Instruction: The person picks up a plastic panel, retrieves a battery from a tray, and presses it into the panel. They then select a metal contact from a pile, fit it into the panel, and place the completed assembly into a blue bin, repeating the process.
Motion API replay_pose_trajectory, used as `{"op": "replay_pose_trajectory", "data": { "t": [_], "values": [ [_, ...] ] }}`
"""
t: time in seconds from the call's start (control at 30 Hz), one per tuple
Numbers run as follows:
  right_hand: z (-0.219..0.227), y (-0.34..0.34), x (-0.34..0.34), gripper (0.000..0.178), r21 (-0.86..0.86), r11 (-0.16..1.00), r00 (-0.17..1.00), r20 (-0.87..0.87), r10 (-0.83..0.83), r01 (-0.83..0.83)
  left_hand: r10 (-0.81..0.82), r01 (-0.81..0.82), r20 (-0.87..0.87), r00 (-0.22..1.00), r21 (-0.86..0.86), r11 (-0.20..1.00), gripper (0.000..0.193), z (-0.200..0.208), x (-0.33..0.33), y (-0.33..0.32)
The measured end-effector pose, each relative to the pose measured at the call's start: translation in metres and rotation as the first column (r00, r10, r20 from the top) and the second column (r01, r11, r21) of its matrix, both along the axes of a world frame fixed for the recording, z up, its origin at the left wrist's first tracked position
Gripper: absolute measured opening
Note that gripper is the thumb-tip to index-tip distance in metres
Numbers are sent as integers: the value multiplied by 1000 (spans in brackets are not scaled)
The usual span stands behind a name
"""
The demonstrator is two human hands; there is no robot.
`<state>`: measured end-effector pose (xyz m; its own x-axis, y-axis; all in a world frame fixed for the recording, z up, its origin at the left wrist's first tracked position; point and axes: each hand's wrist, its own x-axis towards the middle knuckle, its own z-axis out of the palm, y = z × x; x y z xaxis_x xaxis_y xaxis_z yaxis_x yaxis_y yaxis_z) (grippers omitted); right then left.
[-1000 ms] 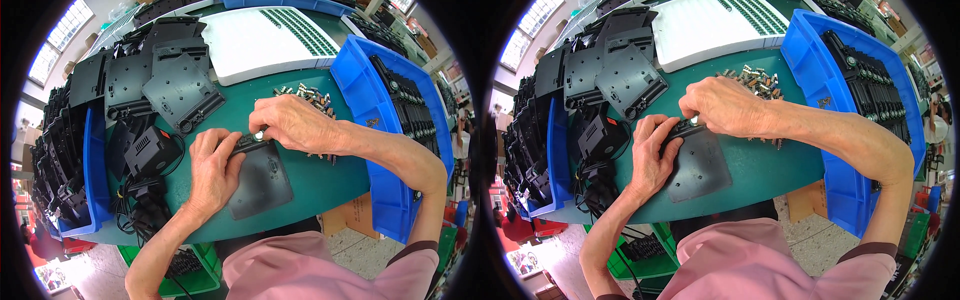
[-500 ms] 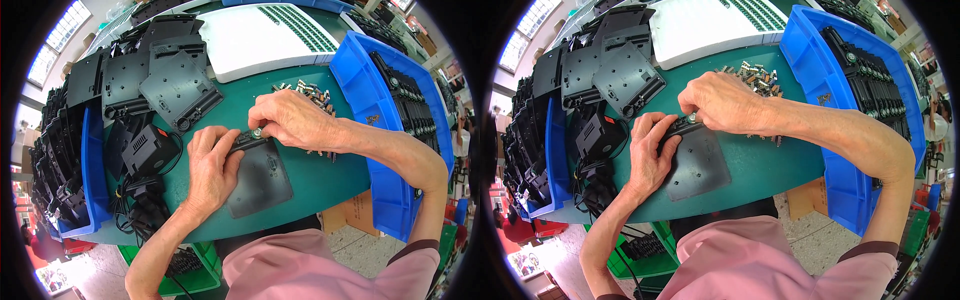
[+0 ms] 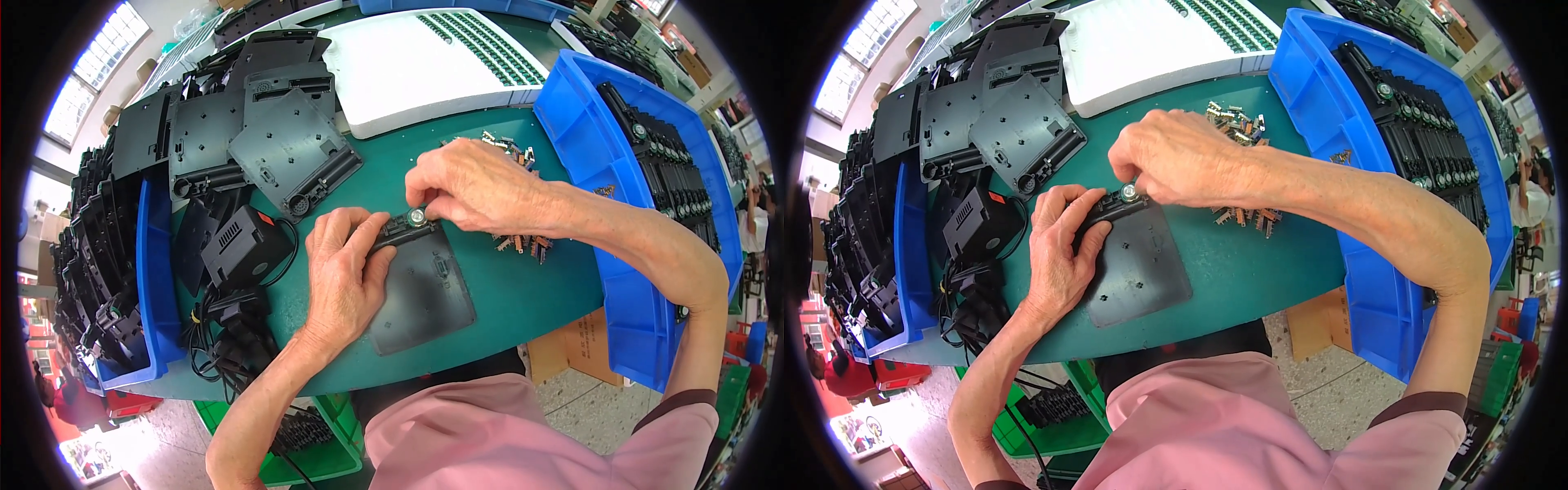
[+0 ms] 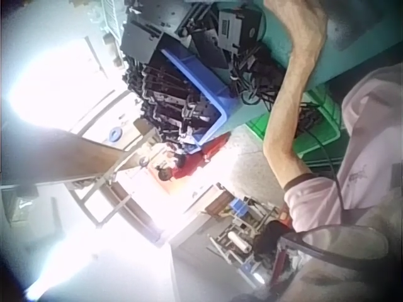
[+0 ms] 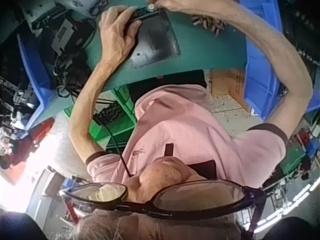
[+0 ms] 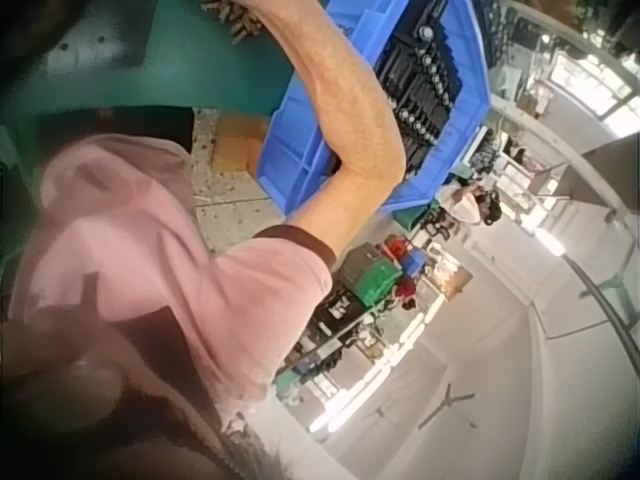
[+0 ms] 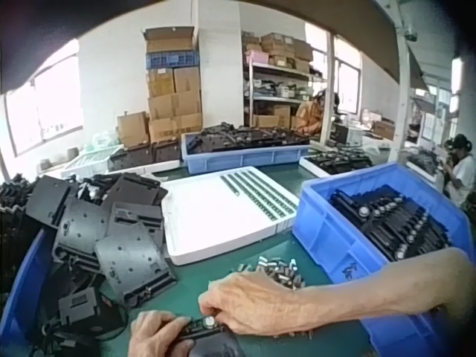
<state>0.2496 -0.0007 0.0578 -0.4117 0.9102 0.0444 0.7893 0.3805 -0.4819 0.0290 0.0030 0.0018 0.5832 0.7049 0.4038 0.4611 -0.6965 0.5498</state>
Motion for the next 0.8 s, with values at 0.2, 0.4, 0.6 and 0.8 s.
{"op": "replay_pose_trajectory", "data": {
  "t": [0.2, 0.4, 0.6, 0.8],
  "values": [
    [14, 10, 12, 16, 154, 987, 996, 78, -50, 37, 5, -5, -1, 1000, -21, 1000, 37, -1, -2, 0],
    [20, 19, 29, 10, 26, 983, 941, 287, -181, 181, 22, -21, 3, 1000, -59, 998, 37, -1, -4, -1],
    [6, 17, 27, 7, 7, 981, 923, 339, -184, 193, 24, -23, 10, 1000, -57, 998, 37, -1, -3, 0],
    [-6, 20, 22, 4, 39, 985, 926, 334, -174, 170, 22, -20, 27, 999, -56, 998, 37, -3, -1, 1]
  ]
}}
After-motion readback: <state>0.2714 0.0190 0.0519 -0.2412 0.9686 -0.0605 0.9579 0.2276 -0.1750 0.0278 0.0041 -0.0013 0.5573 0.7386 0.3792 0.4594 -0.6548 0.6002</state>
